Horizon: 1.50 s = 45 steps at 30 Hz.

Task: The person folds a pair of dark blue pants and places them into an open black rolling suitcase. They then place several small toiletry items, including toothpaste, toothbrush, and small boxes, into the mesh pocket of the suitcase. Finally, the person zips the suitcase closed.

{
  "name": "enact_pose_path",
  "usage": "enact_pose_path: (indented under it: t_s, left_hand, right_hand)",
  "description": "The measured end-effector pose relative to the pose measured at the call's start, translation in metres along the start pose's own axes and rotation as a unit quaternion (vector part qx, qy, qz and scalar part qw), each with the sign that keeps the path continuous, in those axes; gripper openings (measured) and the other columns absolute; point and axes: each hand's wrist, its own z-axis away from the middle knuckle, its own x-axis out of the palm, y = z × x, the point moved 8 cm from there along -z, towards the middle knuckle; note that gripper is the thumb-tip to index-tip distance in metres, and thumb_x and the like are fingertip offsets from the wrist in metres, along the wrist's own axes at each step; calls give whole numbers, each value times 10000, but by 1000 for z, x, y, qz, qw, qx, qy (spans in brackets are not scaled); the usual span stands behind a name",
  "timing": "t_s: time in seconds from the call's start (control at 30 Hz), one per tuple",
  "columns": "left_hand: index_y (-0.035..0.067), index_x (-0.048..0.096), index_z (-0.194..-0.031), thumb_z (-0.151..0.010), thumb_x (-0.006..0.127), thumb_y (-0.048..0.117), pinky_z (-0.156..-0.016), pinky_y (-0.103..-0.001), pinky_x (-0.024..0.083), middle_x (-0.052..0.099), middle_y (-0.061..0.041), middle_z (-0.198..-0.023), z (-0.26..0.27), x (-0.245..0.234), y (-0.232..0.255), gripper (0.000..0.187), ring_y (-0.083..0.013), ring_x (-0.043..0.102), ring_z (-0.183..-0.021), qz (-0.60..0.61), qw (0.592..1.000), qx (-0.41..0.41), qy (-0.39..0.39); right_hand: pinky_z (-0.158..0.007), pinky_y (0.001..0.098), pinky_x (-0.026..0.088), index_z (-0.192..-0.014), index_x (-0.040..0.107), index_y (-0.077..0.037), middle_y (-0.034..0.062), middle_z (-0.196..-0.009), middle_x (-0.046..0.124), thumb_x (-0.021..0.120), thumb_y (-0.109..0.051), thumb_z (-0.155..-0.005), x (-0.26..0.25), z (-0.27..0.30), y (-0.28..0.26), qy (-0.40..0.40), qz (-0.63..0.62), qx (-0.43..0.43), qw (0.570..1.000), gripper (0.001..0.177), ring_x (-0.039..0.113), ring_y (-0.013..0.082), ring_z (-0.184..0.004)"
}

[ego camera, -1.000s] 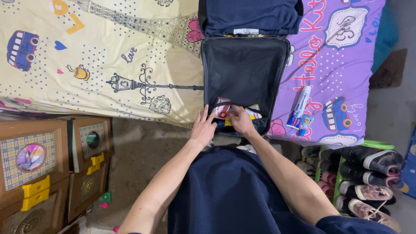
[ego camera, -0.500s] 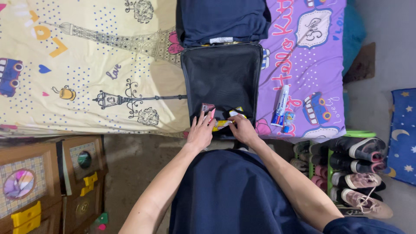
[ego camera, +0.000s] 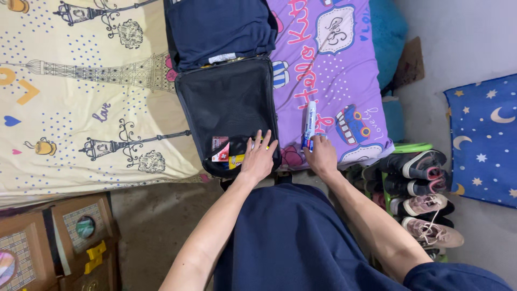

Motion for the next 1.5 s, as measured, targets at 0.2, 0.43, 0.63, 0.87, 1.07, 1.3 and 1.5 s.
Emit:
enact_pose_path:
  t_s: [0.2, 0.43, 0.63, 0.87, 1.07, 1.3, 1.5]
  left_hand:
    - [96, 491, -1469, -828, 678, 153, -1191, -614, 243, 261, -178, -1645, -18, 10, 35, 670, -429, 196, -1526, 8, 1000, -29, 2]
    - [88, 526, -1432, -836, 675, 171, -1192, -621, 248, 299, -186, -1627, -11, 15, 54, 620, -435, 227, -1518, 13, 997, -74, 27]
    - [94, 550, -1396, -830, 681, 167, -1181, -617, 273, 345, -195, -1603, 5, 13, 56, 586, -454, 259, -1502, 24, 993, -108, 48]
    - [50, 546, -1387, -833, 670, 151, -1155, -631, 298, 411, -221, -1555, 17, 14, 59, 576, -467, 304, -1469, 20, 989, -122, 77]
    - [42, 567, -1352, -839, 672, 158, -1159, -622, 301, 439, -213, -1527, 18, 16, 53, 537, -469, 332, -1452, 27, 988, -136, 71]
    - [40, 591, -1321, -858, 684, 161, -1126, -588, 340, 499, -189, -1460, 6, 0, 48, 488, -438, 383, -1423, 67, 983, -135, 102]
    - [52, 609, -1316, -897, 718, 246, -1124, -513, 394, 583, -139, -1408, -20, -41, 60, 474, -384, 485, -1365, 117, 978, -45, 168]
  right_hand:
    - [-776, 542, 563, -1209, 503, 23, 261, -1005, 700, 728, -371, -929, 23, -18, 37, -75, 25, 66, 995, 533, 704, 455, -921]
    - [-778, 545, 571, -1381, 334, 82, 293, -960, 719, 734, -311, -903, 39, -40, 32, -106, -8, 89, 990, 736, 704, 477, -922]
    - [-836, 531, 557, -1306, 365, 64, 309, -1054, 692, 774, -318, -888, 56, -48, 45, -103, -20, 102, 989, 698, 684, 501, -975]
    - [-847, 485, 577, -1124, 565, 96, 298, -1024, 712, 829, -351, -808, 68, -66, 65, -85, -62, 84, 991, 608, 710, 443, -979]
    - [-598, 382, 589, -743, 721, 31, 210, -678, 726, 720, -332, -858, 72, -65, 77, -220, -161, 129, 953, 381, 745, 294, -616]
    - [-592, 346, 557, -990, 681, 54, 152, -802, 743, 760, -255, -852, 37, -36, 92, -233, -276, 86, 929, 348, 685, 182, -659]
    - [-695, 280, 545, -1099, 646, 59, 104, -900, 739, 744, -143, -904, -14, 8, 65, -385, -425, 21, 819, 297, 673, 123, -790]
